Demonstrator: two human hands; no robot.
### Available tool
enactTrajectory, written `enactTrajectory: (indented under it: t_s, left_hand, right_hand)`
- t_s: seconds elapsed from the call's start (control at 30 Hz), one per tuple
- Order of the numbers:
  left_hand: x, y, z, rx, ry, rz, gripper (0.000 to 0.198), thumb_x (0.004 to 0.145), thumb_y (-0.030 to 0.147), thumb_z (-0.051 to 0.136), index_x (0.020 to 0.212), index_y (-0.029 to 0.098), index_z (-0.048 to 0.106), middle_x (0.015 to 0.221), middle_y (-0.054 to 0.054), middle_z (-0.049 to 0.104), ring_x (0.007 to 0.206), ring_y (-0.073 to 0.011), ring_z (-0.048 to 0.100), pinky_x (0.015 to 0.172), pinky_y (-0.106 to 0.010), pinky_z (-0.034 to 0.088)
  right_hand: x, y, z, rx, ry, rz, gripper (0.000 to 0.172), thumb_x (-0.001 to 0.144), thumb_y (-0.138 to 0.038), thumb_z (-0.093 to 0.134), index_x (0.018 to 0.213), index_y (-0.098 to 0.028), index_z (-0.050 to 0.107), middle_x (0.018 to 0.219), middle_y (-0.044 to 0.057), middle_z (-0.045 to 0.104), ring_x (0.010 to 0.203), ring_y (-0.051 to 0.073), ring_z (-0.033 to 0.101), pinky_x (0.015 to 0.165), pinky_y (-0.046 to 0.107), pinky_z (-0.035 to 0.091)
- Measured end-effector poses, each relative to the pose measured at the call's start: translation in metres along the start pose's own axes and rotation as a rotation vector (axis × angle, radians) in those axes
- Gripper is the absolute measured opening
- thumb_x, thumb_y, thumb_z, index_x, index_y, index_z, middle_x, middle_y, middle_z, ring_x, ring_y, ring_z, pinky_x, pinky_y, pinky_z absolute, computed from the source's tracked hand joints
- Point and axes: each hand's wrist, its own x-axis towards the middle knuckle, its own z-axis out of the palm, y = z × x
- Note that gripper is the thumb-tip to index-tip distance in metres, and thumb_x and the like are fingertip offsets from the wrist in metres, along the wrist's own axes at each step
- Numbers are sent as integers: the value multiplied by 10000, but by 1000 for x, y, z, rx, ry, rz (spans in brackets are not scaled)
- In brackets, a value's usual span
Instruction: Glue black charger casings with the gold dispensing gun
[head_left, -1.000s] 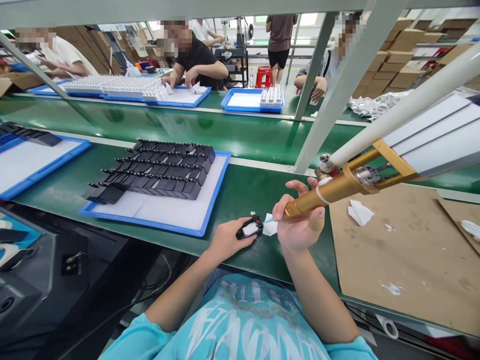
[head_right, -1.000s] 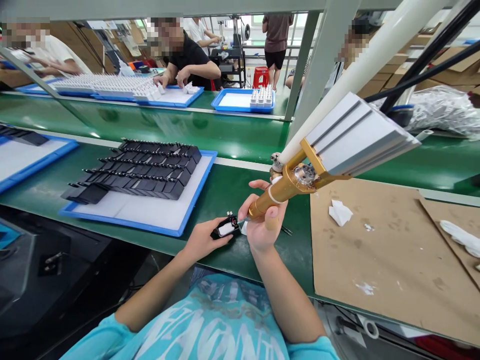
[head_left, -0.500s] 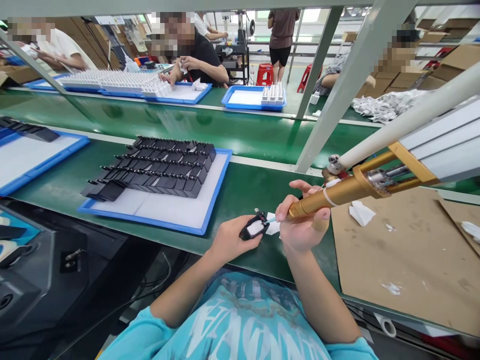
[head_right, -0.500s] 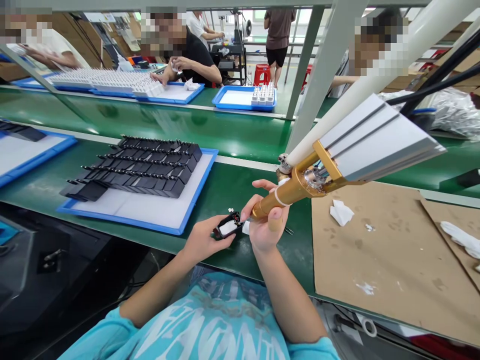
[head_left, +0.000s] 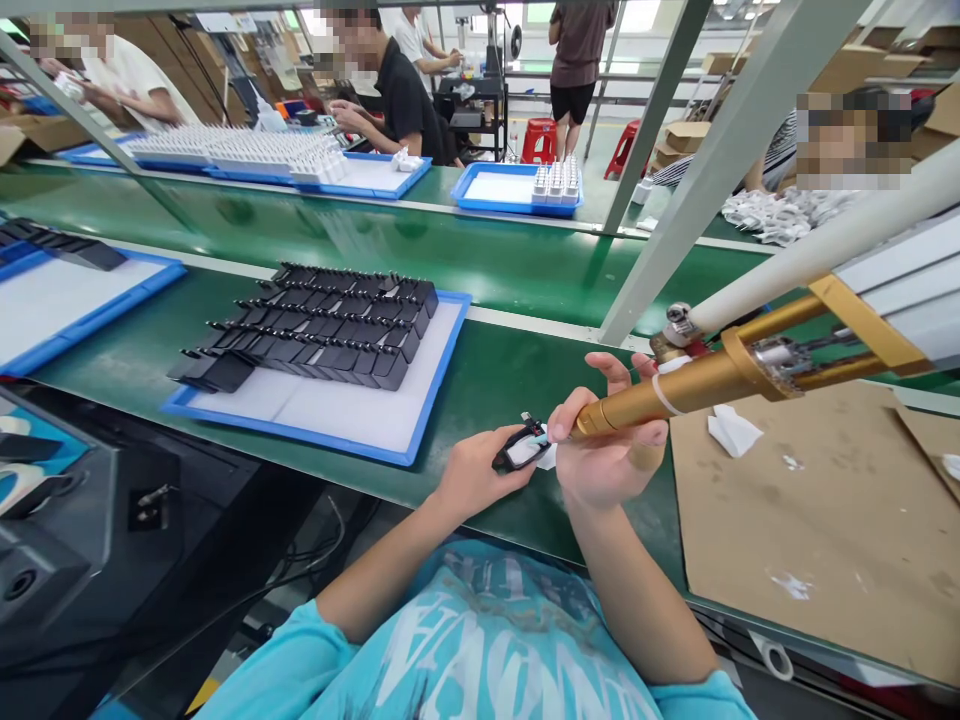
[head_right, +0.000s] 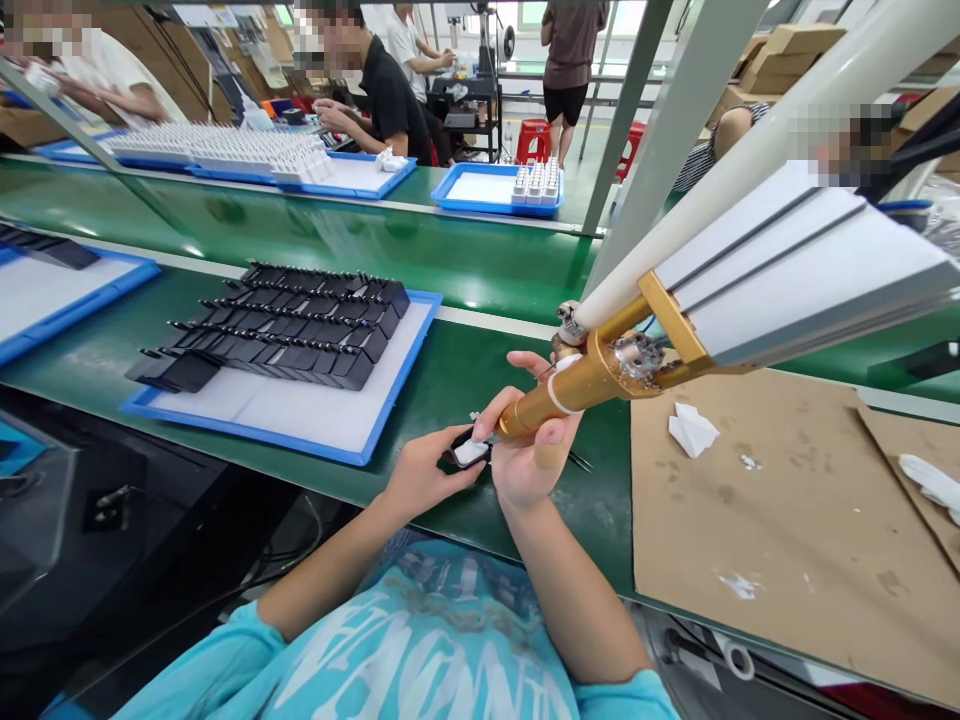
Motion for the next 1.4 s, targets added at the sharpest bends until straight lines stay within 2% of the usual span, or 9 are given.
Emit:
enactTrajectory:
  t_s: [0.33, 0.43, 0.57, 0.7, 0.83, 0.93, 1.03, 1.27, 1.4]
  left_hand:
    - [9, 7, 7, -71, 94, 122, 355, 824, 389, 638, 1119, 193, 628, 972, -57, 735, 846, -194, 691, 774, -301, 544]
    - [8, 5, 8, -69, 86, 125, 371, 823, 394, 638, 1137, 197, 621, 994, -55, 735, 853, -191, 695, 779, -298, 546]
    - [8, -2, 6, -8, 17, 98, 429, 806, 373, 660, 1200, 215, 598, 1041, -44, 729, 887, -194, 691, 797, -299, 541]
    - [7, -15, -6, 111, -102, 47, 405, 824, 338, 652, 1212, 234, 597, 1102, -39, 709, 984, -207, 661, 842, -326, 529]
    - [11, -24, -22, 53, -185, 12, 517, 820, 456, 665, 1269, 217, 568, 1287, -69, 623, 1243, -248, 521, 1043, -389, 439]
    - [20, -22, -26, -82, -218, -62, 502, 947, 499, 448, 1346, 203, 520, 1398, -75, 544, 1340, -234, 438, 1118, -405, 365]
    - [29, -15, -23, -158, -259, -135, 448, 1017, 411, 276, 1284, 220, 580, 1300, -42, 630, 1234, -186, 552, 1065, -354, 421]
    - [25, -8, -17, 111, -154, 147, 254, 951, 336, 505, 1135, 217, 633, 1074, -48, 714, 962, -170, 667, 861, -293, 517]
    - [22, -13, -12, 160, -162, 184, 201, 922, 321, 544, 1066, 212, 632, 1019, -48, 712, 914, -173, 661, 816, -295, 524]
  right_hand:
    - [-2, 1, 2, 37, -61, 34, 310, 832, -556, 471, 969, -285, 531, 1077, -7, 548, 402, 48, 527, 336, 249, 360]
    - [-2, 1, 1, 48, -54, 40, 322, 821, -562, 481, 1010, -304, 521, 1075, -10, 545, 408, 54, 531, 332, 253, 364]
    - [-1, 0, 2, 28, -12, 42, 400, 818, -586, 448, 1127, -333, 481, 1099, 8, 541, 421, 63, 528, 337, 264, 380]
    - [2, 0, -3, 26, 22, 36, 367, 817, -564, 455, 1094, -327, 497, 1095, 1, 547, 421, 65, 532, 347, 266, 380]
    - [5, -4, -13, 22, 50, 24, 329, 818, -546, 481, 1049, -314, 521, 1087, -9, 553, 416, 64, 531, 340, 260, 365]
    - [7, -7, -20, 4, 80, 28, 330, 821, -529, 487, 1072, -318, 514, 1070, -15, 557, 415, 62, 529, 335, 253, 359]
    - [8, -8, -26, -17, 94, 34, 357, 811, -541, 502, 1091, -319, 500, 1054, -16, 556, 417, 61, 523, 339, 249, 355]
    - [8, -6, -34, -30, 82, 13, 344, 821, -519, 487, 1093, -309, 495, 1046, -6, 549, 406, 57, 521, 346, 253, 356]
    - [8, -6, -36, -24, 64, 11, 329, 829, -516, 473, 1087, -313, 495, 1055, -1, 548, 416, 59, 529, 357, 256, 364]
